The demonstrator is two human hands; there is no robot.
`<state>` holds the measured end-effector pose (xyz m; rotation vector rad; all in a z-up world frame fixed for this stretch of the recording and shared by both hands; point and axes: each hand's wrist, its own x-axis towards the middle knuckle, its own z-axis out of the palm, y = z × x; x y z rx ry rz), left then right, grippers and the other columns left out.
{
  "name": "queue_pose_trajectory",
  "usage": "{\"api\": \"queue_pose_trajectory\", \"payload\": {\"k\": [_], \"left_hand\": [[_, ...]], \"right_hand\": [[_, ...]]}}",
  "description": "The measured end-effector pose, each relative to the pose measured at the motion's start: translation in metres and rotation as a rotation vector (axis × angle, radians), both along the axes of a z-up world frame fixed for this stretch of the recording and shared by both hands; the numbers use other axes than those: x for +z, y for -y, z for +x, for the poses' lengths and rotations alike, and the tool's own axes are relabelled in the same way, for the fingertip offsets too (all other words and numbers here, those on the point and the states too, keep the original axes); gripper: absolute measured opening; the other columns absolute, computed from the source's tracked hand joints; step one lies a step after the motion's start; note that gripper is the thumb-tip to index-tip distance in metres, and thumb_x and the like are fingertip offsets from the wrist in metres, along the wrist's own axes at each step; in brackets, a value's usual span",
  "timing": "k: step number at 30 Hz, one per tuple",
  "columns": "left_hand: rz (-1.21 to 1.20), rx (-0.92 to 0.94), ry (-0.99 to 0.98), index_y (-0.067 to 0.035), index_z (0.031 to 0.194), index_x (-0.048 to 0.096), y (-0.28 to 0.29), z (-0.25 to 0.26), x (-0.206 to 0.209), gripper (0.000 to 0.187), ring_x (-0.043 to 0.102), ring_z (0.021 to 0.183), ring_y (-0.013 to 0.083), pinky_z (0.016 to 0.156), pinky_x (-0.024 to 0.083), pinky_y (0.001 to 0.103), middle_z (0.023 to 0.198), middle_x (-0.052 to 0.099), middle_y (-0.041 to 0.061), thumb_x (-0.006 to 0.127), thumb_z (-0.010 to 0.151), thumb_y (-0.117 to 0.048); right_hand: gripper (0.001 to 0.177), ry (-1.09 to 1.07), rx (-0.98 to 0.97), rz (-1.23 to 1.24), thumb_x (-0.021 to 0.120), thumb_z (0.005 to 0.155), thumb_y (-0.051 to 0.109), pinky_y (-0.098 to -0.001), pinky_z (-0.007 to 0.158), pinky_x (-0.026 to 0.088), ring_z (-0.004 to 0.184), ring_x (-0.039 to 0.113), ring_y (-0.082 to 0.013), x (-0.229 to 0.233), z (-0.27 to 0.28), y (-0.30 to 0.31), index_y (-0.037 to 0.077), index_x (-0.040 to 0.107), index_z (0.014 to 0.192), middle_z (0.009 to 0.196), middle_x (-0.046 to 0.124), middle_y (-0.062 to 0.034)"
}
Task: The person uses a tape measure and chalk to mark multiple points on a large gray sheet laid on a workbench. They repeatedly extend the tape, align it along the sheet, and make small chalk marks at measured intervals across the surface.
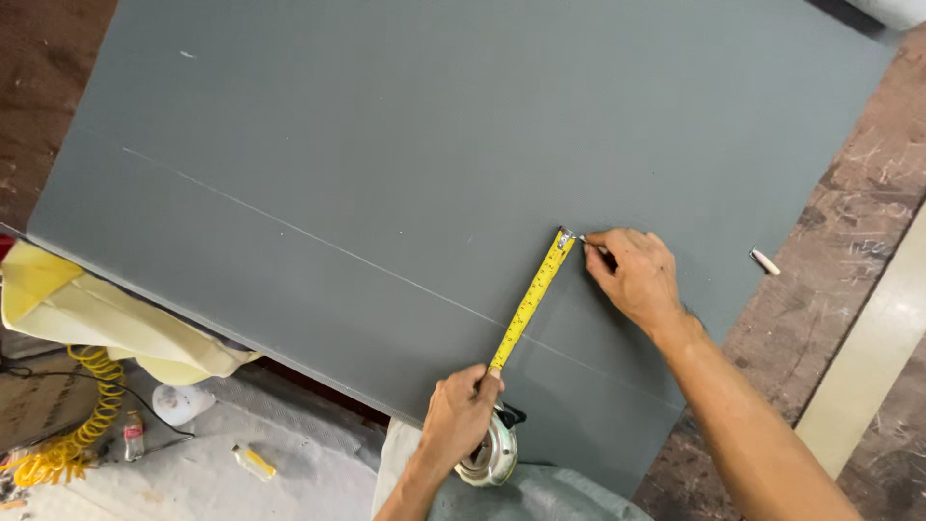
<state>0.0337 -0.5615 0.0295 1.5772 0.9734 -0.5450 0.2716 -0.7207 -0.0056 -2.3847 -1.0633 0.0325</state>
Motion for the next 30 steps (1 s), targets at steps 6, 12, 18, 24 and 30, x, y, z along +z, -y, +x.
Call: {"api": "queue_pose_trajectory", "payload": {"k": [6, 12, 18, 24, 30], "left_hand": [[-0.022, 0.004, 0.011, -0.004, 0.087, 0.074, 0.003, -0.005, -0.009, 0.032, 0.047, 0.043, 0.0094, 0.045, 0.037, 0.033, 0.048, 0.053, 0.005, 0.059, 0.098, -0.030], [-0.201, 0.097, 0.107, -0.003, 0.090, 0.073, -0.006, -0.018, -0.011, 0.033, 0.050, 0.049, 0.0059, 0.047, 0.040, 0.028, 0.063, 0.068, 0.001, 0.057, 0.100, -0.030], [-0.363, 0.183, 0.245, 0.000, 0.091, 0.072, -0.013, -0.016, -0.017, 0.036, 0.058, 0.058, 0.0060, 0.056, 0.046, 0.025, 0.069, 0.071, 0.005, 0.055, 0.103, -0.030], [-0.373, 0.014, 0.212, -0.001, 0.092, 0.072, -0.002, 0.035, -0.015, 0.036, 0.056, 0.061, 0.0073, 0.059, 0.047, 0.027, 0.074, 0.071, 0.003, 0.054, 0.102, -0.030], [-0.306, -0.032, 0.186, -0.005, 0.092, 0.074, 0.009, 0.104, -0.017, 0.037, 0.047, 0.054, 0.0078, 0.053, 0.042, 0.029, 0.069, 0.060, 0.001, 0.052, 0.103, -0.032]], "right_hand": [[0.012, -0.034, -0.010, -0.053, 0.075, 0.090, 0.014, -0.0395, 0.076, 0.052, 0.078, 0.068, -0.0277, 0.006, 0.001, 0.004, 0.005, 0.071, 0.097, 0.082, 0.071, -0.0081], [0.018, -0.223, -0.156, -0.017, 0.069, 0.097, 0.019, -0.0413, 0.078, 0.052, 0.083, 0.068, -0.0315, 0.024, -0.018, 0.002, 0.004, 0.072, 0.107, 0.092, 0.073, -0.0119], [0.017, -0.153, -0.025, 0.037, 0.063, 0.096, 0.017, -0.0440, 0.087, 0.050, 0.100, 0.068, -0.0329, 0.032, -0.084, 0.007, 0.004, 0.067, 0.107, 0.110, 0.073, -0.0124], [0.021, -0.365, -0.321, 0.180, 0.059, 0.104, 0.018, -0.0352, 0.083, 0.057, 0.096, 0.073, -0.0230, 0.022, -0.091, 0.033, 0.001, 0.063, 0.116, 0.111, 0.075, -0.0115], [0.025, -0.386, -0.487, 0.165, 0.061, 0.104, 0.020, -0.0307, 0.074, 0.055, 0.080, 0.068, -0.0168, 0.023, -0.056, 0.056, -0.001, 0.062, 0.117, 0.094, 0.074, -0.0095]]}}
